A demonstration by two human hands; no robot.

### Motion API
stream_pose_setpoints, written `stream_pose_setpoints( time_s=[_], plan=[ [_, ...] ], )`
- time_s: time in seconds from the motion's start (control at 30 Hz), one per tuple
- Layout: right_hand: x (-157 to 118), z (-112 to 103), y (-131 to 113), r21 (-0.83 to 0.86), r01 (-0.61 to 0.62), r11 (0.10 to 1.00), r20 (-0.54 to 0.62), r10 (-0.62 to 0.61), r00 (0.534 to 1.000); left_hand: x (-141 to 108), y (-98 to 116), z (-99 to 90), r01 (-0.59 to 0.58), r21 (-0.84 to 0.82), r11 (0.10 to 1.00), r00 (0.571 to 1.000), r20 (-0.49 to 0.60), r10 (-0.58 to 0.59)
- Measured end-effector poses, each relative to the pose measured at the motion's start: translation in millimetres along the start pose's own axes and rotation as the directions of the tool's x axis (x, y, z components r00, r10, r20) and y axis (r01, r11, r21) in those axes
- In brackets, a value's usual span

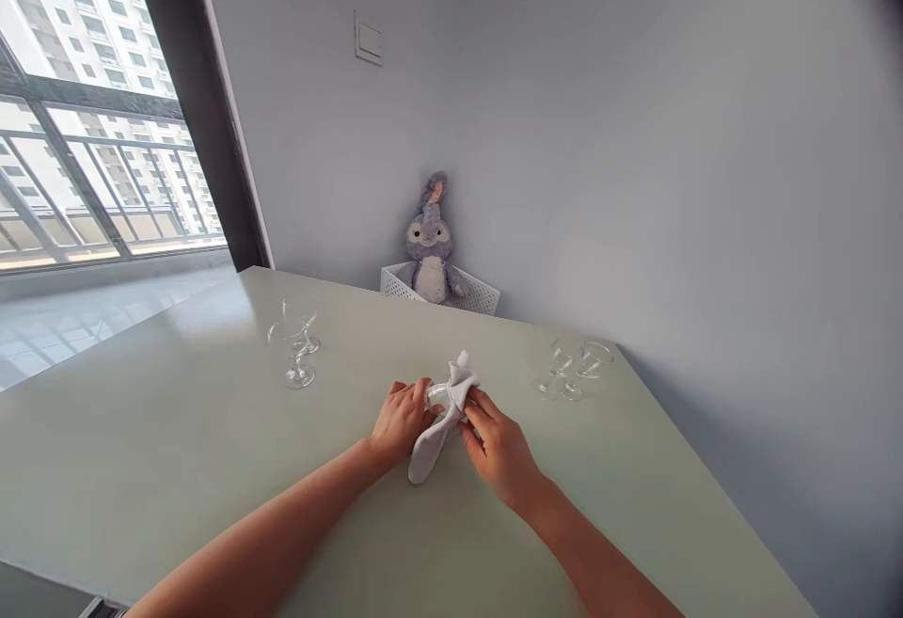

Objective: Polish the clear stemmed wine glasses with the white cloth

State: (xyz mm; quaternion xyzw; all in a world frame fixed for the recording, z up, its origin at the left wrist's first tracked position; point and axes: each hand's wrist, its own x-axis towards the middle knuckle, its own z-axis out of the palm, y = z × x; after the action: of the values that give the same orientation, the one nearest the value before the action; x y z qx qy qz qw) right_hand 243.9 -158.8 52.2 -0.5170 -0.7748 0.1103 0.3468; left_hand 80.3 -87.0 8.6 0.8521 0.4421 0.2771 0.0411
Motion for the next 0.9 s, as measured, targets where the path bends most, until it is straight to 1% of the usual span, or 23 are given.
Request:
stream_pose_setpoints(
  time_s=[0.03,0.07,0.13,0.2,0.23,0.33,0.37,0.43,0.5,0.53,0.57,0.6,0.63,0.67,0.7,0.73,0.77,0.8,0.83,0.87,0.9],
  plan=[
    [-0.3,-3.5,0.8,0.114,-0.03,0.993,0.062,0.024,0.998,-1.3,2.2,1.6,-0.011,0.002,1.0,0.999,0.044,0.011],
    [-0.3,-6.9,0.9,0.231,-0.086,0.969,0.127,0.058,0.99,-2.7,4.2,3.0,-0.028,0.003,1.0,0.996,0.083,0.027],
    [-0.8,-11.4,1.0,0.422,-0.241,0.874,0.26,0.138,0.956,-5.4,7.5,4.2,-0.082,0.003,0.997,0.988,0.135,0.081],
    [-2.4,-10.9,2.3,0.526,-0.389,0.757,0.379,0.201,0.904,-7.1,9.6,2.3,-0.156,0.012,0.988,0.98,0.131,0.153],
    [-3.6,-8.6,3.6,0.554,-0.439,0.707,0.418,0.22,0.881,-7.3,10.3,0.3,-0.196,0.025,0.98,0.975,0.114,0.191],
    [-6.2,3.0,9.4,0.619,-0.53,0.58,0.459,0.28,0.843,-5.3,10.5,-8.7,-0.293,0.109,0.95,0.956,0.044,0.29],
    [-6.1,7.0,11.9,0.651,-0.55,0.523,0.46,0.305,0.834,-4.3,10.0,-11.6,-0.302,0.146,0.942,0.953,0.011,0.304],
    [-4.5,12.6,17.3,0.73,-0.575,0.371,0.458,0.36,0.813,-2.4,7.8,-16.2,-0.299,0.203,0.932,0.947,-0.061,0.316],
    [-2.1,13.7,22.9,0.784,-0.58,0.223,0.468,0.401,0.787,-0.8,4.4,-18.6,-0.308,0.191,0.932,0.94,-0.09,0.329],
    [-1.1,12.1,25.3,0.79,-0.583,0.188,0.481,0.4,0.78,-0.1,2.4,-19.1,-0.319,0.148,0.936,0.94,-0.076,0.332],
    [-0.3,8.9,27.0,0.783,-0.592,0.191,0.497,0.38,0.78,0.7,0.5,-19.4,-0.321,0.08,0.944,0.944,-0.048,0.325],
    [0.1,3.9,27.6,0.766,-0.6,0.231,0.513,0.342,0.787,1.5,-1.0,-19.6,-0.298,-0.013,0.954,0.954,-0.013,0.298],
    [0.3,-3.0,26.8,0.739,-0.603,0.3,0.53,0.292,0.796,2.1,-2.0,-19.9,-0.242,-0.13,0.961,0.968,0.032,0.248],
    [0.1,-11.7,24.3,0.705,-0.596,0.383,0.547,0.24,0.802,2.5,-2.4,-20.5,-0.152,-0.274,0.95,0.977,0.105,0.187],
    [-0.3,-21.9,20.1,0.665,-0.583,0.467,0.568,0.19,0.8,2.4,-2.1,-21.3,-0.033,-0.431,0.902,0.966,0.217,0.139],
    [-1.1,-33.2,14.2,0.622,-0.566,0.541,0.594,0.145,0.791,1.8,-1.1,-22.3,0.105,-0.579,0.809,0.923,0.359,0.137],
    [-2.3,-44.9,6.9,0.581,-0.549,0.601,0.622,0.107,0.776,0.6,0.6,-23.6,0.251,-0.689,0.679,0.844,0.499,0.195],
    [-3.9,-56.4,-1.3,0.546,-0.532,0.648,0.65,0.072,0.756,-1.0,2.8,-25.0,0.389,-0.746,0.541,0.737,0.604,0.303],
    [-5.8,-66.8,-9.7,0.521,-0.512,0.683,0.673,0.041,0.739,-2.8,5.4,-26.5,0.499,-0.754,0.427,0.62,0.655,0.432],
    [-7.8,-75.7,-17.5,0.505,-0.493,0.709,0.686,0.018,0.728,-4.6,8.3,-28.2,0.569,-0.742,0.356,0.523,0.66,0.539],
    [-9.9,-82.4,-24.0,0.492,-0.479,0.727,0.692,0.007,0.722,-6.0,11.4,-29.9,0.592,-0.737,0.326,0.466,0.643,0.608]
  ],
)
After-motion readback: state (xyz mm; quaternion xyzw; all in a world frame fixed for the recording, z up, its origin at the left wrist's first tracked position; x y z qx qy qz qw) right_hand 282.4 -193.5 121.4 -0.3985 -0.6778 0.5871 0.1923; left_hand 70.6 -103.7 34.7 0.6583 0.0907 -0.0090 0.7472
